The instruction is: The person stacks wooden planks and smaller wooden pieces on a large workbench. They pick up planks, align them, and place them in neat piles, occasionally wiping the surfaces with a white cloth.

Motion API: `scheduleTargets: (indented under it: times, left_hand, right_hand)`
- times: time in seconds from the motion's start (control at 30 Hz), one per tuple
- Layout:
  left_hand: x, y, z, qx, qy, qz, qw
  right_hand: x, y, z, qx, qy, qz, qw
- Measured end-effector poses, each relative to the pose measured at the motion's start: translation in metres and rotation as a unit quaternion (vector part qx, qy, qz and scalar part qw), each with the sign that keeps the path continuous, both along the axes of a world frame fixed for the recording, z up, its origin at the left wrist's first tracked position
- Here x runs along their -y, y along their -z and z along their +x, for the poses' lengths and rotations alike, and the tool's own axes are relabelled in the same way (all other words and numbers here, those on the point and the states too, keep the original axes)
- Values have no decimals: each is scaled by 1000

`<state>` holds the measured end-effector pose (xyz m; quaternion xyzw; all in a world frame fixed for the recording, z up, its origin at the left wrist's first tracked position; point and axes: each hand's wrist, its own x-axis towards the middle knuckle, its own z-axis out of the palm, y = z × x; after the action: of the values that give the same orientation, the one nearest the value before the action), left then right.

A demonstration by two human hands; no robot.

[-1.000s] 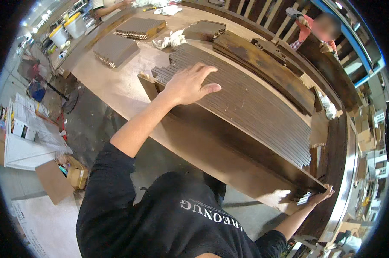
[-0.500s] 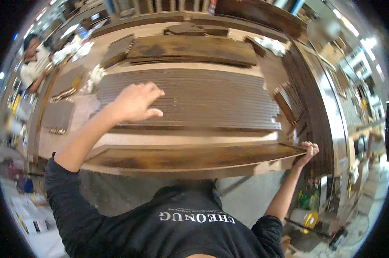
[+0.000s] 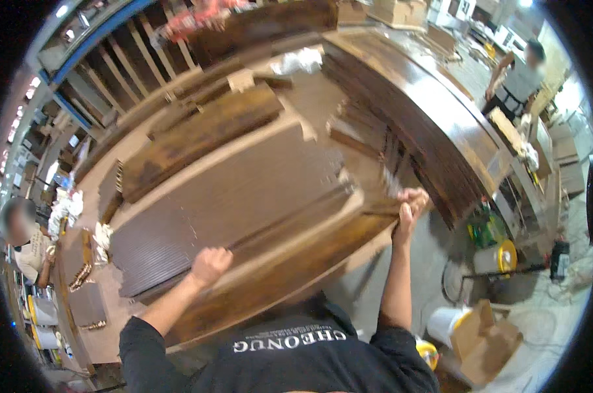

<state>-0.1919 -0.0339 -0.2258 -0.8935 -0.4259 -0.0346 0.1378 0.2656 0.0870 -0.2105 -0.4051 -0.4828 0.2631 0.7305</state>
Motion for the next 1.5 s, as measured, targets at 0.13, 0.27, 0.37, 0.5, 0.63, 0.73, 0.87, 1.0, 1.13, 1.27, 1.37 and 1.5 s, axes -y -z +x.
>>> scheduleTargets:
  times: [0.13,0.27,0.37,0.5,0.63,0.73,0.87,1.0,1.13,1.27,1.37,1.5]
  left_hand:
    - [-1,2,7,20,-18,3,1000]
    - [-4,8,9,19,-41,-8,999]
    - [7,28,2,-54,-88,-136,985]
    - [7,-1,17,-87,-167,-342,921]
    - [17,-5,24,-130,-190,-317,920]
    - [3,7,10,-89,-167,-378,906]
    - [-21,-3,-20,21,-119,-534,837]
    - [-31,-56,-29,126,-116,-549,818]
    - [-18,-124,-41,173,-135,-404,888]
    - [9,-182,-56,172,-195,-234,937]
    - [30,-204,-69,142,-200,-125,961]
    - [48,-219,-67,85,-191,-15,978]
  right_hand:
    - [-10,-18,-8,-12,-4,-61,998]
    - [-16,-6,-10,-43,-31,16,998]
    - [-8,-29,-30,-32,-45,-38,998]
    - [12,-23,-30,-13,-22,-43,999]
    - [21,-9,-39,37,19,-13,999]
    - [15,-6,-50,11,5,-40,999]
    - [8,-24,-61,1,-20,-30,999]
    - [-4,-22,-60,13,1,-39,999]
    - [-8,-30,-72,-36,-1,-33,999]
    - [-11,-24,-80,-60,24,17,998]
    - [-34,-11,-82,-59,69,28,995]
    - [-56,-6,-102,-7,111,13,994]
